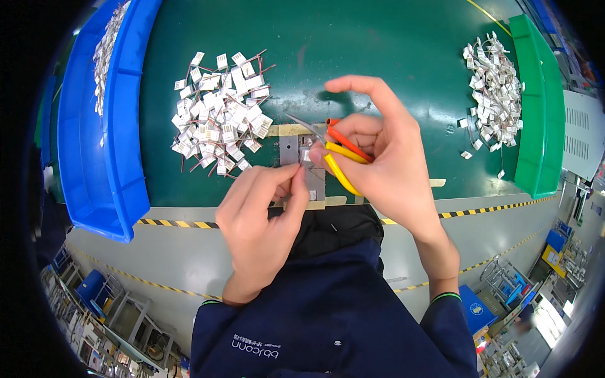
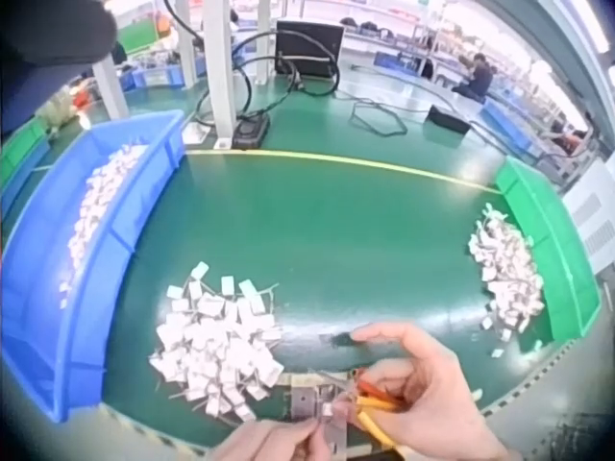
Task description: The person assembles electronic components by cutting wires with scissors and placing them onto a jig.
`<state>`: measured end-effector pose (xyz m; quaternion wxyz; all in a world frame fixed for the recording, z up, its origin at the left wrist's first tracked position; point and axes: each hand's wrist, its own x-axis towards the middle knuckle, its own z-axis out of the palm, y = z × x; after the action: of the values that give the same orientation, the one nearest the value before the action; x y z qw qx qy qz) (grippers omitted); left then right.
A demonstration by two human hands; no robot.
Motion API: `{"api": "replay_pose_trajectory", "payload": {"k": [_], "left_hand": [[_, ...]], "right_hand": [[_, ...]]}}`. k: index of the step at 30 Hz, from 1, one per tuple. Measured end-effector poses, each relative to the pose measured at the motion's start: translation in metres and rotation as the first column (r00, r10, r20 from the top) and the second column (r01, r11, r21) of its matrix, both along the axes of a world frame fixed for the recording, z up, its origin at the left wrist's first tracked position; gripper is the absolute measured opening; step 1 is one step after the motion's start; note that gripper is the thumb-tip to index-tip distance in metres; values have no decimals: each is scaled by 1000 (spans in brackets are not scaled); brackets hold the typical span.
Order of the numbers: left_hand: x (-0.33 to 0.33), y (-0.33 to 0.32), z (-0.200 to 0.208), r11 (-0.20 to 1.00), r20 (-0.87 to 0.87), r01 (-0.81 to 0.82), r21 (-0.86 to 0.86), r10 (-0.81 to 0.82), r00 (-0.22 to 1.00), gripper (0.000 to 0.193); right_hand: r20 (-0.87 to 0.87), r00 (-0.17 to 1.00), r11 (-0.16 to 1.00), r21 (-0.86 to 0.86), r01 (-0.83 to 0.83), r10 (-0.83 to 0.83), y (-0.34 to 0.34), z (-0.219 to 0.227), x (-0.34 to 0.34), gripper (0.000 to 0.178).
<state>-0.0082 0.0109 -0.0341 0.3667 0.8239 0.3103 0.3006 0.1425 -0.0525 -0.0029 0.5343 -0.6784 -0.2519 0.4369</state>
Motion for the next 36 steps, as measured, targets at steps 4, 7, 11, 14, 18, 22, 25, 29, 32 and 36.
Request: {"api": "replay_pose_trajectory", "payload": {"k": [4,7,11,14,18,22,25,29,32,36], "left_hand": [[5,5,-3,994,-62,-7,107,14,998,18],[7,8,-2,993,-62,17,113,-10,998,18],[8,10,1,996,-110,3,86,6,994,16],[8,12,2,996,-95,26,81,-18,995,16],[8,13,5,998,-123,46,44,-40,992,16],[8,18,11,995,-144,67,-71,-77,987,15],[7,20,15,989,-163,78,-126,-98,982,13],[6,18,23,980,-199,50,-190,-88,976,12],[7,16,25,989,-243,35,-145,-70,968,12],[5,12,24,995,-282,54,-79,-74,957,17]], "right_hand": [[74,997,1000,-15,20,-19,8,-3,-1,59],[156,988,1000,9,21,-22,10,-7,-2,56],[179,983,999,30,34,-39,12,-9,-3,56],[264,963,998,41,44,-53,13,-10,-1,56],[157,988,1000,17,-1,-1,16,-6,2,59],[138,990,1000,-8,-20,21,18,-4,3,61],[140,989,999,-5,-45,46,19,-5,4,61],[140,988,998,-8,-65,66,20,-5,4,60],[146,987,997,-31,-66,69,19,-4,4,60],[174,981,996,-27,-80,83,18,-7,3,59]]}}
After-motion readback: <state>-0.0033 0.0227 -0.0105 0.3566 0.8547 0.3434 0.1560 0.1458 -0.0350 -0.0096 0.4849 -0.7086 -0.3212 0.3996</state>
